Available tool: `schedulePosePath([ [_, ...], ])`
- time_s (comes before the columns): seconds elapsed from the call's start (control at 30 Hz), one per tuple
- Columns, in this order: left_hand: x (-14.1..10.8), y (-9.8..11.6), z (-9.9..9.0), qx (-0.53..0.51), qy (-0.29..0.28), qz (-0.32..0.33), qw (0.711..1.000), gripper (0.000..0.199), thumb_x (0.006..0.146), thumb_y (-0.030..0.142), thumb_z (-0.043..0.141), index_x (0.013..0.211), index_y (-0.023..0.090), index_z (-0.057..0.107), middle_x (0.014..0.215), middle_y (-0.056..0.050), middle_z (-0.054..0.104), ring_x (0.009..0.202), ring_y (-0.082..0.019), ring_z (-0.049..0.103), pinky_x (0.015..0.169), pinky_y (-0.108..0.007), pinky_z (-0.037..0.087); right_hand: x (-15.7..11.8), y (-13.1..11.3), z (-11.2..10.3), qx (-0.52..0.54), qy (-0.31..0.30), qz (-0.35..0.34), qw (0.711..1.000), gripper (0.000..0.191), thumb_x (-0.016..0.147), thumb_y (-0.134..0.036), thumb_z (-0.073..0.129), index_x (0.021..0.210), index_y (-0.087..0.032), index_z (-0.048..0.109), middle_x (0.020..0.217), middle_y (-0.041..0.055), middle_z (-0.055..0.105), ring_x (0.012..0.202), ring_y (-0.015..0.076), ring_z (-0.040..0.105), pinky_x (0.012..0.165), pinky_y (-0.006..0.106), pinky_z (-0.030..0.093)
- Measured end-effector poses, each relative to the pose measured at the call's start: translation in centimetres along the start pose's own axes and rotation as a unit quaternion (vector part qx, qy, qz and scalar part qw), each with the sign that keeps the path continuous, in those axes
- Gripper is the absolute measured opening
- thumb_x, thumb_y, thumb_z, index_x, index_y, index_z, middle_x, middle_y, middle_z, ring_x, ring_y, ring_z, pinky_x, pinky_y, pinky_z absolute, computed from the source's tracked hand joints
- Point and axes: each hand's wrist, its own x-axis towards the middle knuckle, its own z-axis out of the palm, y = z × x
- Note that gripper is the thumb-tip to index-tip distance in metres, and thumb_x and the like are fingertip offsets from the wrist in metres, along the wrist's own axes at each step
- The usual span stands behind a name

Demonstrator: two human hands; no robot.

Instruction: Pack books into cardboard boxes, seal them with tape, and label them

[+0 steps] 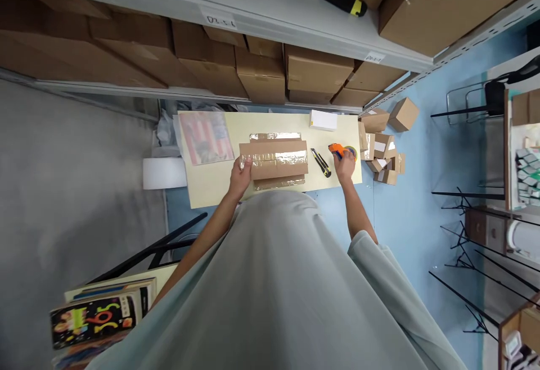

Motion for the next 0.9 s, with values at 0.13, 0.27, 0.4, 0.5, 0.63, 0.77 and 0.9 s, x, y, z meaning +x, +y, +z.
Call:
schedulePosePath([
  [0.13, -0.1, 0.2, 0.0, 0.014, 0.012, -0.037, 0.999, 0.077, 0.094, 0.088, 0.062, 0.136, 0.023, 0.073, 0.14, -0.016, 0.077, 0.137, -0.035, 0.071, 0.126, -0.057, 0.051, 1.2, 3.5, 1.0, -0.07, -0.067, 0.016, 0.995, 0.036, 0.1, -0.041, 0.066, 0.121, -0.013, 0.067, 0.138, 0.0292, 0.067, 0.138, 0.0383, 0.054, 0.118, 0.055, 0.042],
  [0.27, -0.2, 0.5, -0.1, 0.034, 0.032, -0.05, 0.998, 0.075, 0.092, 0.086, 0.065, 0.129, 0.023, 0.075, 0.135, -0.016, 0.08, 0.132, -0.036, 0.073, 0.123, -0.058, 0.054, 0.9, 4.7, 2.8, -0.047, -0.07, -0.002, 0.996, 0.029, 0.103, -0.043, 0.058, 0.113, -0.016, 0.065, 0.132, 0.0282, 0.07, 0.133, 0.0374, 0.053, 0.122, 0.058, 0.037],
  [0.4, -0.2, 0.9, -0.2, 0.048, 0.035, -0.054, 0.997, 0.075, 0.091, 0.087, 0.065, 0.123, 0.02, 0.076, 0.13, -0.018, 0.081, 0.129, -0.036, 0.074, 0.12, -0.057, 0.056, 1.0, 5.1, 3.0, -0.007, -0.067, -0.025, 0.997, 0.035, 0.107, -0.053, 0.049, 0.106, -0.02, 0.06, 0.128, 0.0261, 0.071, 0.13, 0.036, 0.055, 0.122, 0.058, 0.038],
  [0.5, -0.2, 1.0, -0.1, 0.052, 0.037, -0.054, 0.997, 0.073, 0.092, 0.086, 0.064, 0.122, 0.02, 0.075, 0.13, -0.018, 0.08, 0.127, -0.036, 0.074, 0.119, -0.057, 0.056, 1.2, 4.7, 1.9, 0.03, -0.072, -0.046, 0.996, 0.043, 0.107, -0.062, 0.048, 0.1, -0.022, 0.058, 0.114, 0.0219, 0.072, 0.119, 0.0365, 0.061, 0.121, 0.06, 0.041],
  [0.63, -0.3, 1.2, 0.0, 0.048, 0.037, -0.045, 0.997, 0.074, 0.092, 0.086, 0.063, 0.121, 0.019, 0.074, 0.129, -0.019, 0.08, 0.127, -0.036, 0.074, 0.119, -0.056, 0.056, 1.0, 2.3, -1.7, 0.101, -0.076, -0.112, 0.986, 0.054, 0.102, -0.075, 0.053, 0.098, -0.022, 0.061, 0.098, 0.017, 0.069, 0.108, 0.0397, 0.067, 0.117, 0.064, 0.045],
  [0.77, -0.4, 1.3, -0.1, 0.03, 0.031, -0.036, 0.998, 0.073, 0.092, 0.086, 0.064, 0.123, 0.02, 0.073, 0.132, -0.017, 0.08, 0.128, -0.035, 0.073, 0.12, -0.054, 0.056, -0.3, -3.5, -6.7, 0.158, -0.141, -0.204, 0.956, 0.058, 0.097, -0.084, 0.06, 0.096, -0.026, 0.063, 0.095, 0.0137, 0.07, 0.104, 0.0408, 0.068, 0.107, 0.062, 0.053],
  [0.9, -0.5, 1.1, -0.3, 0.025, 0.013, -0.03, 0.999, 0.071, 0.095, 0.084, 0.062, 0.126, 0.021, 0.072, 0.134, -0.018, 0.079, 0.13, -0.035, 0.073, 0.121, -0.054, 0.054, -2.2, -11.0, -9.7, 0.185, -0.26, -0.284, 0.904, 0.06, 0.1, -0.083, 0.06, 0.103, -0.024, 0.067, 0.089, 0.0087, 0.071, 0.093, 0.0352, 0.07, 0.092, 0.049, 0.06],
])
